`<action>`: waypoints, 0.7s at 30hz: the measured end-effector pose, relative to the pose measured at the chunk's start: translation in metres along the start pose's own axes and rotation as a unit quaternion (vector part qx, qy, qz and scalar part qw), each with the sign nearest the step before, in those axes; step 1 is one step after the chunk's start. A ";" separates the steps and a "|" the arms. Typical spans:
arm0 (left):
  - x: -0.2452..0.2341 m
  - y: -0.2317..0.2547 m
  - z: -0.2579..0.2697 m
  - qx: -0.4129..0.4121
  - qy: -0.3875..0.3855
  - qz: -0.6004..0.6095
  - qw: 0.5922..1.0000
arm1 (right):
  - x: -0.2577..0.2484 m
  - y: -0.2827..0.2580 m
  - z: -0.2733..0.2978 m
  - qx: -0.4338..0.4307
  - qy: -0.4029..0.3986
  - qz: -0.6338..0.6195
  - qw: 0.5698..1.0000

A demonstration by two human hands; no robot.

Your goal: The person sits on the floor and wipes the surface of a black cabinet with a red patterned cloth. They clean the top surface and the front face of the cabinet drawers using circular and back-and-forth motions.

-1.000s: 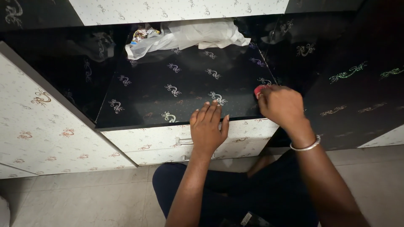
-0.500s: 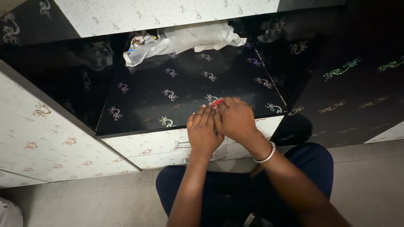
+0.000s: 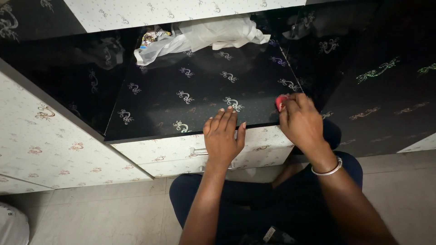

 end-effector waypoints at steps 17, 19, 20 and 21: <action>-0.049 -0.015 -0.012 -0.036 0.025 0.160 0.986 | 0.069 -0.121 -0.019 -0.154 -0.099 -0.133 0.974; -0.059 -0.028 -0.021 -0.032 0.040 0.128 0.990 | 0.074 -0.138 -0.022 -0.164 -0.100 -0.176 0.965; -0.060 -0.036 -0.026 -0.045 0.030 0.119 0.991 | 0.078 -0.147 -0.023 -0.170 -0.102 -0.182 0.963; -0.061 -0.046 -0.031 -0.058 0.019 0.109 0.992 | 0.079 -0.151 -0.024 -0.175 -0.103 -0.190 0.960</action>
Point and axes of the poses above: each hand's wrist, its own z-axis away from the middle knuckle, its own x-axis out of the palm, y = z × x, the point moved 3 cm from there along -z, towards the middle knuckle, and after that the axes turned 1 degree about -y, right-handed, at the moved point
